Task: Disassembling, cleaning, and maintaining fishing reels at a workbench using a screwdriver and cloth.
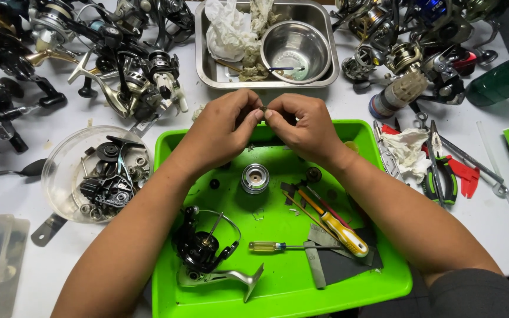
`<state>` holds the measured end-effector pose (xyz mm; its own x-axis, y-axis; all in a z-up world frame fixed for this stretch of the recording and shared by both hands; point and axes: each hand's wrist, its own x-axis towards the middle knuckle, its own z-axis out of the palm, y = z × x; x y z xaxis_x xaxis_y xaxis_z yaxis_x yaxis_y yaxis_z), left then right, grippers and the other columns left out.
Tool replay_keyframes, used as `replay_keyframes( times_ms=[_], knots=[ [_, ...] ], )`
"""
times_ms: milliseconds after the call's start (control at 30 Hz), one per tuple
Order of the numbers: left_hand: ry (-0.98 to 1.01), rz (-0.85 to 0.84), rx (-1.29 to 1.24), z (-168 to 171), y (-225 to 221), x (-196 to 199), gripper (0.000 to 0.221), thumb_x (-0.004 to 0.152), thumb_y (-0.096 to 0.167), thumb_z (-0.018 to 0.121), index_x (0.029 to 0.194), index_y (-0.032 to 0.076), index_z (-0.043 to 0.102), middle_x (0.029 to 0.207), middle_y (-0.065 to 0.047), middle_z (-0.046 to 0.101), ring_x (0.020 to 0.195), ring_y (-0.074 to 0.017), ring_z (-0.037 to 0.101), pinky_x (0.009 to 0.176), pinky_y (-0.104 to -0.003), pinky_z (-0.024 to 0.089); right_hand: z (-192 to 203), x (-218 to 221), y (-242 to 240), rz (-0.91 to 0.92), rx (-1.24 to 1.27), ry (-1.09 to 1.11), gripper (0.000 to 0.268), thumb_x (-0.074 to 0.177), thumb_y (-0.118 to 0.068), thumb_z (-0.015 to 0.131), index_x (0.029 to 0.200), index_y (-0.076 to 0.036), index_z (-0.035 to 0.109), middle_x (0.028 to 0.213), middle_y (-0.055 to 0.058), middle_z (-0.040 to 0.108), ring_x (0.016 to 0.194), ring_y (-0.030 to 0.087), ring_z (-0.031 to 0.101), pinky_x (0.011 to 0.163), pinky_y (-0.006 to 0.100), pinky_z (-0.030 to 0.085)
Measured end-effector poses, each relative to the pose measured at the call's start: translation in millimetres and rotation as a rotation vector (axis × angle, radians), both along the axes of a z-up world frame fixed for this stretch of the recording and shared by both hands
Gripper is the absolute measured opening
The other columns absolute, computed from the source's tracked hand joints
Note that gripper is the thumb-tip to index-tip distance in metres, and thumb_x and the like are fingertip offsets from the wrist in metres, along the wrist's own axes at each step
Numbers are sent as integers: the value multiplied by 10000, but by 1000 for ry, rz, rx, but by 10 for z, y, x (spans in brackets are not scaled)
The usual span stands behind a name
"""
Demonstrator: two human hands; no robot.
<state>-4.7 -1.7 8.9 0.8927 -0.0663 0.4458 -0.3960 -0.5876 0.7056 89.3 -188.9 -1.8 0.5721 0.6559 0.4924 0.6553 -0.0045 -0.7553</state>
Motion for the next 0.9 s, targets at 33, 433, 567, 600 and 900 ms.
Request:
replay_keyframes(
  times_ms=[33, 433, 567, 600, 900],
  knots=[
    [-1, 2, 0, 0, 0, -1, 83, 1019, 135, 588, 1035, 72, 639, 767, -125, 644, 768, -340, 680, 707, -417, 544, 19, -22, 7, 2, 0, -1, 150, 985, -121, 666, 878, -81, 762, 581, 40, 539, 570, 124, 484, 561, 280, 438],
    [-27, 62, -48, -35, -20, 35, 171, 1055, 176, 545, 949, 97, 653, 680, -93, 621, 665, -285, 647, 648, -376, 532, 12, -1, -3, 14, -44, 118, 165, 967, -139, 647, 851, -93, 754, 567, 21, 505, 602, 108, 464, 579, 284, 435],
    [-19, 125, -168, -30, 5, 36, 192, 1055, 226, 571, 932, 119, 672, 667, -57, 631, 642, -196, 606, 640, -324, 512, -34, 68, -21, -14, -56, 234, 194, 984, -157, 601, 834, -108, 714, 574, -3, 488, 613, 90, 426, 586, 264, 420],
    [-9, 133, -196, -42, 8, 44, 195, 1051, 235, 579, 920, 129, 676, 655, -42, 627, 631, -170, 586, 635, -308, 505, -40, 75, -23, -20, -68, 249, 199, 985, -158, 588, 836, -107, 711, 577, 3, 495, 614, 94, 427, 587, 266, 417],
    [-34, 136, -230, 39, 2, 22, 199, 1045, 216, 615, 890, 122, 696, 608, -34, 583, 589, -137, 511, 593, -281, 459, 120, 36, -13, -49, -94, 165, 207, 981, -165, 573, 811, -115, 681, 535, 6, 429, 595, 106, 411, 589, 271, 401]
  ],
)
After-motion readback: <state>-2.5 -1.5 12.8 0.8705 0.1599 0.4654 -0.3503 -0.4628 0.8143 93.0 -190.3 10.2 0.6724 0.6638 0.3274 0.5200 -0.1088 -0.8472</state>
